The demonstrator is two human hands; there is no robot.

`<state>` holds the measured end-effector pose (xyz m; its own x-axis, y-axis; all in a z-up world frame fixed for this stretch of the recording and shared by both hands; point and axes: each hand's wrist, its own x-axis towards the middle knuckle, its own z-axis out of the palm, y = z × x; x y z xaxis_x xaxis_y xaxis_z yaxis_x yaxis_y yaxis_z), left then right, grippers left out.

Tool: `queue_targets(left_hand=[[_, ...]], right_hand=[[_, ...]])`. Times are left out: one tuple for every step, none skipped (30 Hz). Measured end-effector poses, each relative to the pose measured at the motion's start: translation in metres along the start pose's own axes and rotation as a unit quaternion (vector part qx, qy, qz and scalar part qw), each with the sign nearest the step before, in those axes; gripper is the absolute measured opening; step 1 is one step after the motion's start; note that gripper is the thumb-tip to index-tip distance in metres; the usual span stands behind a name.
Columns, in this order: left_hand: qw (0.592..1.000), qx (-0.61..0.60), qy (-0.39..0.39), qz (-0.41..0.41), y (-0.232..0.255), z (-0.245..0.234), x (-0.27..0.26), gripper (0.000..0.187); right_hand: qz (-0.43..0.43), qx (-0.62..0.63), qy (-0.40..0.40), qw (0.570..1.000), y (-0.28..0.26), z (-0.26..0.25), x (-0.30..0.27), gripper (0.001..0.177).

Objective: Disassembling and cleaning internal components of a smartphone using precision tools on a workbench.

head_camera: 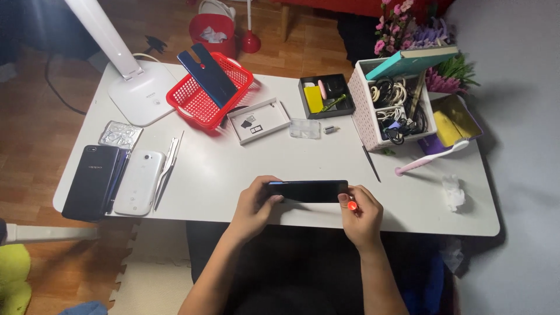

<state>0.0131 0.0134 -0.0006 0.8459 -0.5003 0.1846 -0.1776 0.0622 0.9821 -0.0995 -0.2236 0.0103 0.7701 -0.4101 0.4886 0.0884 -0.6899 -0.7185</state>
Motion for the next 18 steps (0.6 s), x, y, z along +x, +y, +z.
queue_targets(left_hand=[[1.000,-0.001,-0.003,-0.001,-0.002,-0.001,0.000,0.034],[1.000,-0.008,0.015,0.004,-0.003,-0.002,0.001,0.033],[0.999,-0.014,0.034,0.010,-0.005,-0.003,0.001,0.031],[0.999,-0.015,0.035,0.009,-0.008,-0.002,0.001,0.031],[0.999,-0.030,0.042,0.008,-0.011,0.000,0.001,0.031],[0.998,-0.043,0.051,0.008,-0.014,-0.001,0.001,0.031],[0.998,-0.042,0.054,0.009,-0.011,-0.001,0.002,0.031],[0.997,-0.050,0.060,0.013,-0.008,-0.001,0.003,0.031],[0.996,-0.059,0.065,0.017,-0.005,-0.001,0.004,0.032],[0.996,-0.058,0.068,0.016,-0.007,-0.002,0.005,0.032],[0.993,-0.086,0.077,0.022,-0.010,-0.004,0.007,0.033],[0.989,-0.115,0.087,0.026,-0.013,-0.005,0.007,0.035],[0.989,-0.114,0.089,0.025,-0.034,-0.007,0.006,0.035],[0.976,-0.192,0.096,-0.018,-0.054,-0.011,0.005,0.040],[0.956,-0.269,0.102,-0.060,-0.075,-0.015,0.005,0.045],[0.956,-0.267,0.107,-0.058,-0.062,-0.011,0.006,0.045],[0.958,-0.259,0.106,-0.063,-0.049,-0.008,0.007,0.036],[0.960,-0.250,0.107,-0.070,-0.036,-0.005,0.006,0.028]], right_hand=[[0.003,-0.002,0.001,1.000,-0.013,-0.002,0.002,0.017],[0.001,0.013,-0.011,1.000,-0.026,-0.003,0.005,0.013],[-0.001,0.028,-0.024,0.999,-0.040,-0.005,0.008,0.012],[-0.001,0.028,-0.026,0.999,-0.037,-0.003,0.007,0.012],[-0.008,0.035,-0.013,0.999,-0.035,-0.001,0.005,0.011],[-0.017,0.045,0.000,0.999,-0.033,0.003,0.004,0.010],[-0.019,0.047,-0.002,0.999,-0.028,0.007,0.003,0.010],[-0.008,0.078,0.015,0.997,-0.023,0.012,0.002,0.011],[0.002,0.110,0.032,0.993,-0.019,0.017,0.001,0.013],[0.002,0.112,0.030,0.993,-0.021,0.020,0.003,0.013],[0.002,0.131,0.040,0.991,-0.024,0.023,0.005,0.013],[0.003,0.149,0.048,0.988,-0.026,0.026,0.006,0.014],[0.004,0.151,0.045,0.988,-0.016,0.031,0.001,0.014],[0.050,0.204,0.054,0.976,-0.007,0.039,-0.002,0.011],[0.095,0.256,0.062,0.960,0.003,0.047,-0.005,0.013],[0.093,0.259,0.058,0.959,0.005,0.053,-0.006,0.013],[0.084,0.266,0.067,0.958,0.007,0.060,-0.008,0.011],[0.078,0.272,0.074,0.956,0.008,0.067,-0.012,0.011]])
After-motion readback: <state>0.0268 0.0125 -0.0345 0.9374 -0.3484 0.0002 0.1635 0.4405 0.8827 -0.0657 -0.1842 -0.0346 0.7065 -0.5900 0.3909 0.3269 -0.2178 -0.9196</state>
